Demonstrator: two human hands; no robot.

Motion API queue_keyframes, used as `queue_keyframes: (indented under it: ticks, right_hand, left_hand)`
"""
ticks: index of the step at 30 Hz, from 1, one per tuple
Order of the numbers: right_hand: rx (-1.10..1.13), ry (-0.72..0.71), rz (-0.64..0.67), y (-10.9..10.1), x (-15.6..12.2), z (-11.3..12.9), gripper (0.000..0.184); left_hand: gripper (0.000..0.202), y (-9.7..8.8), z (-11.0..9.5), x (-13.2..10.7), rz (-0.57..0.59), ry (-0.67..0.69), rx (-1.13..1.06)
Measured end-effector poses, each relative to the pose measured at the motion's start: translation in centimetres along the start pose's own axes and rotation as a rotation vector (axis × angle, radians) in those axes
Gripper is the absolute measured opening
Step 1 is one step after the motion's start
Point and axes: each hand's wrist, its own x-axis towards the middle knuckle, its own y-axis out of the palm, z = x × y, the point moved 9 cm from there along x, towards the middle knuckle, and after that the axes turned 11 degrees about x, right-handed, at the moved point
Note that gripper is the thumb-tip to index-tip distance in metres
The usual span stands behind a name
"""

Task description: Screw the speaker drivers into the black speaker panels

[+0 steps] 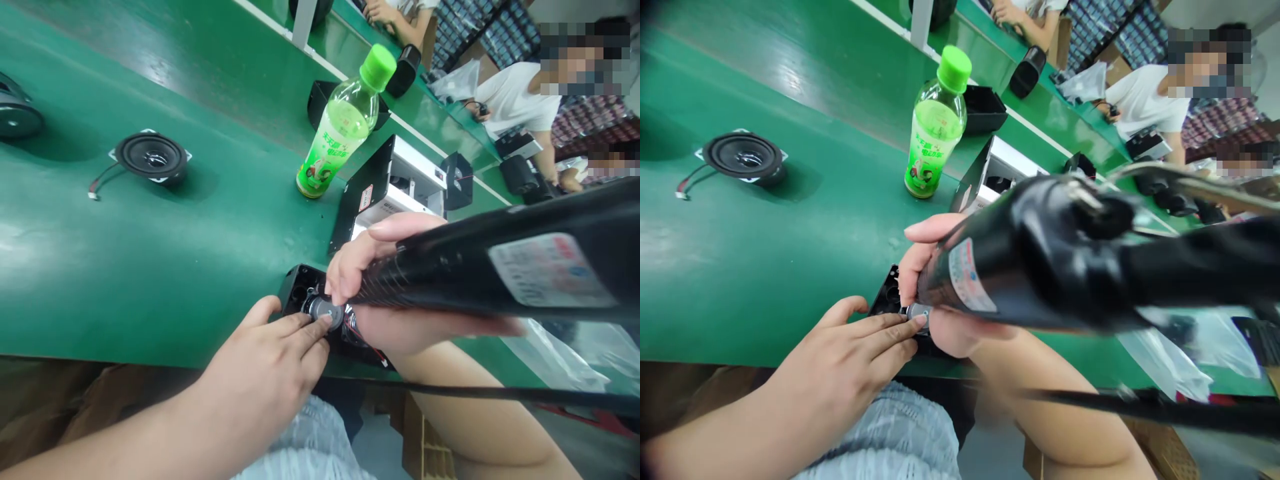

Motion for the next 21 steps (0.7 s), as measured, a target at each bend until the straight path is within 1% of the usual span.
queue_keyframes:
  ticks: [2, 3, 7, 10, 14, 16, 18, 19, 21]
  right_hand:
    - [0.134, -0.033, 0.017, 0.1, 0.1, -0.4, 0.071]
    - [0.160, -0.032, 0.028, 0.2, 0.2, -0.6, 0.070]
    - [0.168, -0.037, 0.069, 0.3, 0.4, -0.7, 0.069]
    - [0.159, -0.063, 0.079, 0.1, 0.1, -1.0, 0.069]
    - [0.156, -0.139, 0.085, 0.1, -0.5, -1.9, 0.065]
    - [0.155, -0.162, 0.085, 0.2, -0.6, -1.9, 0.064]
    - [0.161, -0.166, 0.077, -0.1, -0.3, -0.6, 0.066]
    - [0.168, -0.165, 0.068, -0.3, -0.1, 0.6, 0.067]
    - [0.173, -0.167, 0.018, -1.6, 0.6, 3.9, 0.064]
  left_hand:
    - [0.039, -0.1, 0.0, 0.0, -0.009, -0.003, 0.006]
    - [0.037, -0.1, 0.0, 0.0, -0.008, -0.003, 0.007]
    - [0.029, 0.1, -0.1, -0.2, 0.023, -0.010, 0.002]
    - [0.029, 0.2, 0.0, -0.1, 0.028, -0.012, -0.017]
    - [0.031, 0.2, 0.1, -0.3, 0.025, -0.015, -0.046]
    - [0.031, 0.3, 0.3, -0.5, 0.034, -0.027, -0.074]
    - [0.031, 0.3, 0.5, -0.8, 0.033, -0.043, -0.098]
    - [0.032, 0.2, 0.7, -1.0, 0.018, -0.050, -0.103]
    - [0.035, 0.1, 0.8, -1.2, 0.002, -0.037, -0.103]
